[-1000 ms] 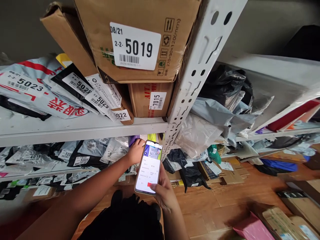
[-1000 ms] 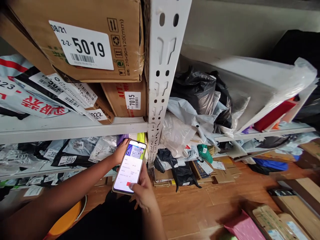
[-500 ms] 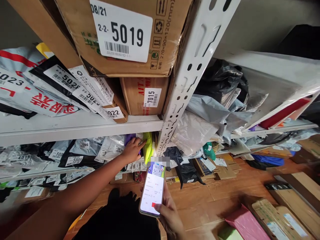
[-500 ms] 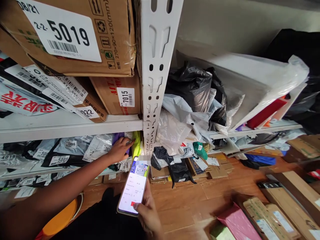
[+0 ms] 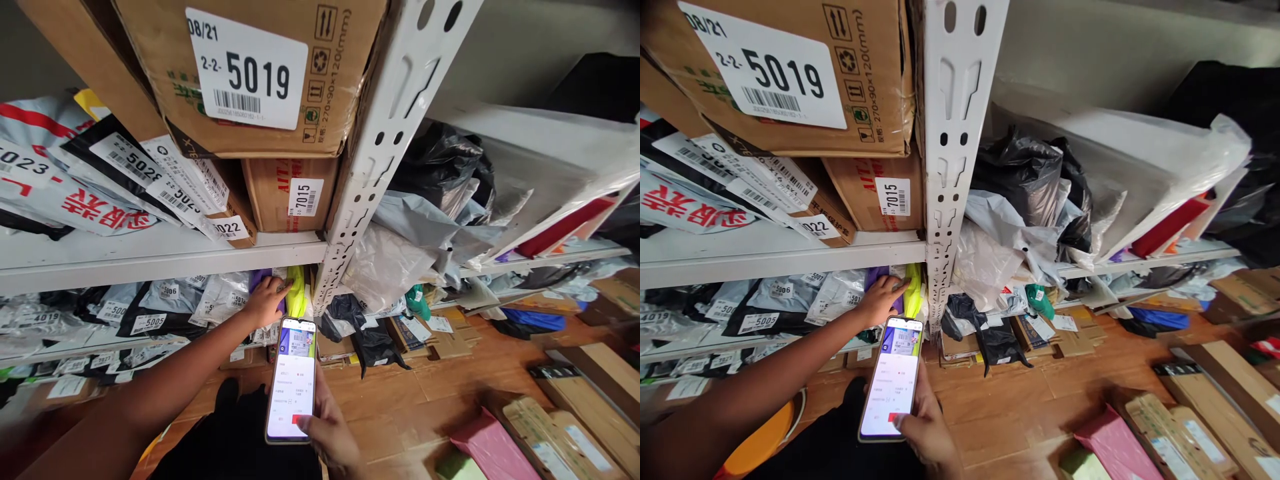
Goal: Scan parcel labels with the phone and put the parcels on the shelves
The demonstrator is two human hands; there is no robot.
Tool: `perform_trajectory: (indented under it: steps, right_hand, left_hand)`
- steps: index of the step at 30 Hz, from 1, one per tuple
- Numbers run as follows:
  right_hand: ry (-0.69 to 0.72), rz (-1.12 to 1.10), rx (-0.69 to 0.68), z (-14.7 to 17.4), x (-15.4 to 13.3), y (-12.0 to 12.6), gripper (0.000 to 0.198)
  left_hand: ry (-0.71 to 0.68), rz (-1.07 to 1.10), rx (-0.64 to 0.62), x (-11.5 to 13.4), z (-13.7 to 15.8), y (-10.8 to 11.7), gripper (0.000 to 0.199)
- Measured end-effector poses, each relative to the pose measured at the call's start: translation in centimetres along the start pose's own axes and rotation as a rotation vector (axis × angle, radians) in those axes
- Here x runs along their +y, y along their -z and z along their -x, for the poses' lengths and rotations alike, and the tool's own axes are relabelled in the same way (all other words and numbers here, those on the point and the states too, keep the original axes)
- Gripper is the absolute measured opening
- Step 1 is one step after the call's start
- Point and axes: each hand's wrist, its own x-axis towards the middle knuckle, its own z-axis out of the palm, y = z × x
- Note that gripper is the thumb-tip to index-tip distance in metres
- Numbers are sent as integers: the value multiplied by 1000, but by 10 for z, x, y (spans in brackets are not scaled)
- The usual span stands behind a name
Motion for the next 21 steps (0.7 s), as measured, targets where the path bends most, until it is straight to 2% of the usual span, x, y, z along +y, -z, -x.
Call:
perform_trajectory:
  steps: [9, 19, 21]
  right_hand:
    - [8, 63, -9, 2, 16, 14, 101]
    - [-21, 42, -7, 2, 4, 3, 102]
    - [-12, 34, -1, 2, 4, 4, 103]
  left_hand:
    - [11, -5, -10, 2, 0, 2, 73]
    - [12, 29, 29, 1, -1, 0, 74]
    - [9, 53, 55, 0, 0, 3, 69]
